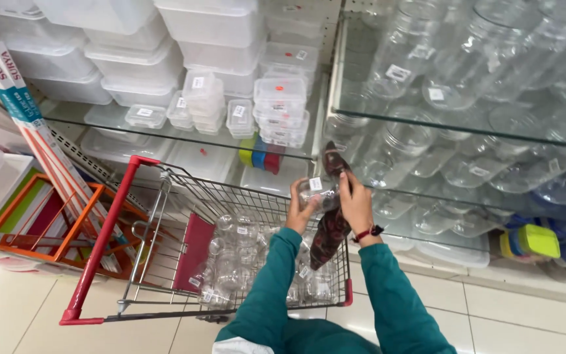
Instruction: Wiping glass jars with a cloth and placing them into a shopping cart.
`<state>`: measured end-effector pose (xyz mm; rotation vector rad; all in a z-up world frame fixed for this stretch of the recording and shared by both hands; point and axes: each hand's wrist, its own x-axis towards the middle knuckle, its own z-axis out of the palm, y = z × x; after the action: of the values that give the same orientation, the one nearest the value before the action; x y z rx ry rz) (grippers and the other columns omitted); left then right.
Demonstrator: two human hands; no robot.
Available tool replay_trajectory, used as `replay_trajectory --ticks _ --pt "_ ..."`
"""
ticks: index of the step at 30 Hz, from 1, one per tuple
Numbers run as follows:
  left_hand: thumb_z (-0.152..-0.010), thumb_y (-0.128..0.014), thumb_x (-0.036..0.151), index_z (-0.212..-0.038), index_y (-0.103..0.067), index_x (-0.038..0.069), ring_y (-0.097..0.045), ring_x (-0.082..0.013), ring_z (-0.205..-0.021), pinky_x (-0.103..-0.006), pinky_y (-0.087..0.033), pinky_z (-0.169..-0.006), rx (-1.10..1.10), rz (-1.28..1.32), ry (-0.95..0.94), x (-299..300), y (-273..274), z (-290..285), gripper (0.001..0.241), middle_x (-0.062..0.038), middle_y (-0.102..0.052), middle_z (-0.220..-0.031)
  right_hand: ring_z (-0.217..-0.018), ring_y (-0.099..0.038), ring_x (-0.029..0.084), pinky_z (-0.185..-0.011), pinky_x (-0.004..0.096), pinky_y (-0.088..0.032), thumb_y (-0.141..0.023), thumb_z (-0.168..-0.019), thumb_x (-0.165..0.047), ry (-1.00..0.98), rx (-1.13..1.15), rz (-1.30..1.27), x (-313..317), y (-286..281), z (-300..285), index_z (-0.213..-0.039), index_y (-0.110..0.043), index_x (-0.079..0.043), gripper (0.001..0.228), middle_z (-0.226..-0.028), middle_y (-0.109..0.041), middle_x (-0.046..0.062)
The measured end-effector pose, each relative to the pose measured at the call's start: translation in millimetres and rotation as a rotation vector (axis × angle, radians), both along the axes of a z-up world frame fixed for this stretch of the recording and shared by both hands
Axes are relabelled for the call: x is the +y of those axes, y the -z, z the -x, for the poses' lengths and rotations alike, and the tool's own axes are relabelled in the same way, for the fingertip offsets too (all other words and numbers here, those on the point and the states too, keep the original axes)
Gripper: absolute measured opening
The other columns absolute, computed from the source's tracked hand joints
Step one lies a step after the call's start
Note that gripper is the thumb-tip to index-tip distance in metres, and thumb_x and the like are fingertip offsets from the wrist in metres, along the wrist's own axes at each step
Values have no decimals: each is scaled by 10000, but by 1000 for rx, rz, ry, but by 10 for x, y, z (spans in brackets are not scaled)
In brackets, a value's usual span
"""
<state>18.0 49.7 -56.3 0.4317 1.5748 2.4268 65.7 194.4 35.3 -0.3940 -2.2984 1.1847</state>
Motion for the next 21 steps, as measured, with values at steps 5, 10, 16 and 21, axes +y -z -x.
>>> replay_trajectory --ticks 5,10,16,21 --pt "-699 -913 240 -1377 -460 98 -622 -297 -1213 -394 -548 -1010 566 415 -74 -207 -474 -60 827 -144 -572 -1327 -909 -664 485 -760 521 -522 -526 -1079 -395 54 -99 -82 263 363 17 -1046 -735 15 461 -862 -678 304" --pt "-623 -936 224 -1428 -447 91 -612 -378 -1244 -447 -520 -1052 848 721 -159 -237 -613 -103 952 -160 -578 -1386 -845 -659 484 -720 518 -525 -570 -1005 -386 27 -79 -167 147 194 -72 -1050 -763 -28 410 -853 -680 284" --pt "-547 -967 319 -1536 -405 204 -639 -395 -1152 -442 -527 -987 498 1187 -146 -196 -735 -221 1144 -187 -580 -1365 -927 -714 423 -744 440 -577 -682 -959 -307 -46 73 -77 -18 125 -162 -1144 -729 -2 360 -947 -706 264" --pt "-845 -755 487 -1441 -562 84 -702 -269 -1076 -365 -556 -918 62 438 -241 181 458 276 745 -170 -708 -1243 -1203 -687 316 -1002 395 -529 -611 -1009 -253 -279 287 -26 -195 -164 -340 -1288 -692 -73 342 -1293 -703 201"
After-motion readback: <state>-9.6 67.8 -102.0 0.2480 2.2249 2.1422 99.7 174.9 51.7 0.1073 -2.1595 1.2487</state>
